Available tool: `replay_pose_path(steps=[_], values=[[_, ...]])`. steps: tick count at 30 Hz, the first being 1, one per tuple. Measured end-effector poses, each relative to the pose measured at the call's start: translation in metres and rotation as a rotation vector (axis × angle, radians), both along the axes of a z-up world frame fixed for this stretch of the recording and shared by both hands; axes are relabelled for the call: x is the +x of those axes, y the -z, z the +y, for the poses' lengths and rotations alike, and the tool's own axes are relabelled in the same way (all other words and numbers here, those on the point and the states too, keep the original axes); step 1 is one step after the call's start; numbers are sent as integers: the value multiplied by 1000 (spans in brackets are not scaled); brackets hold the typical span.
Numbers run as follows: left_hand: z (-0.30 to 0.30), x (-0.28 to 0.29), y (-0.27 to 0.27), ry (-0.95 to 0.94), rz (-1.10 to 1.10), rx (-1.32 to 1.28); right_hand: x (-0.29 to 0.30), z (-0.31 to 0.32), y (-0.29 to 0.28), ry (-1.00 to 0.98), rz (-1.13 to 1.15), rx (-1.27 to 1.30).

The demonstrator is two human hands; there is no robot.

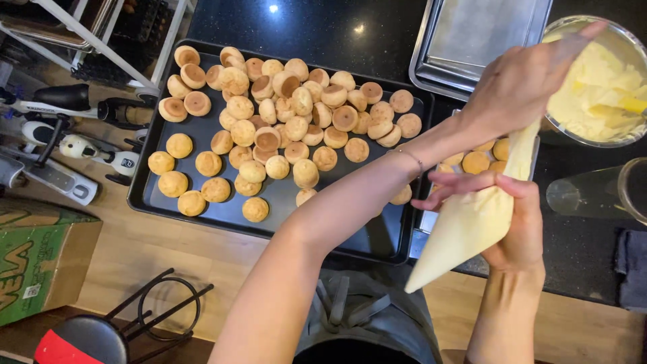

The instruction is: Filling cream puffs with custard using a piping bag in a bakery kitchen environment.

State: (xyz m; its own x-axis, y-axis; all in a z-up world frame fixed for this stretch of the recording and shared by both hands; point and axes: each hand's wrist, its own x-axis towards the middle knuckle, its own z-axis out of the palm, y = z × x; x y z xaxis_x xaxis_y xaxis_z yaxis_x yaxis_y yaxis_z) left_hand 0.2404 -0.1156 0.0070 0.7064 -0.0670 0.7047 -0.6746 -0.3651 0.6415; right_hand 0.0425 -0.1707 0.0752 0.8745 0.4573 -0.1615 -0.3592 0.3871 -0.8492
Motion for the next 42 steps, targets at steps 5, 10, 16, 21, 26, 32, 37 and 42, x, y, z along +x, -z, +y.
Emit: replay_pose_path(steps=[5, 10, 16, 21, 26, 32, 37, 42], values=[[24, -47, 0, 0, 228, 21, -6, 2, -2, 338, 5, 179], [25, -199, -102, -16, 231, 31, -3, 17, -7, 696, -13, 304], [50, -242, -120, -383, 104, 584, 16, -51, 43, 698, 11, 409], [239, -252, 45, -393, 357, 462, 18, -152, 122, 663, 26, 453], [349, -280, 96, -648, 464, 610, 13, -156, 122, 628, 26, 437], [349, -291, 103, -638, 727, 721, 0, -107, 76, 576, 57, 457], [323, -307, 71, -798, 542, 327, -7, -51, 43, 667, -67, 399], [233, -291, 69, -320, 829, -1071, -23, 22, 23, 759, -265, 331]])
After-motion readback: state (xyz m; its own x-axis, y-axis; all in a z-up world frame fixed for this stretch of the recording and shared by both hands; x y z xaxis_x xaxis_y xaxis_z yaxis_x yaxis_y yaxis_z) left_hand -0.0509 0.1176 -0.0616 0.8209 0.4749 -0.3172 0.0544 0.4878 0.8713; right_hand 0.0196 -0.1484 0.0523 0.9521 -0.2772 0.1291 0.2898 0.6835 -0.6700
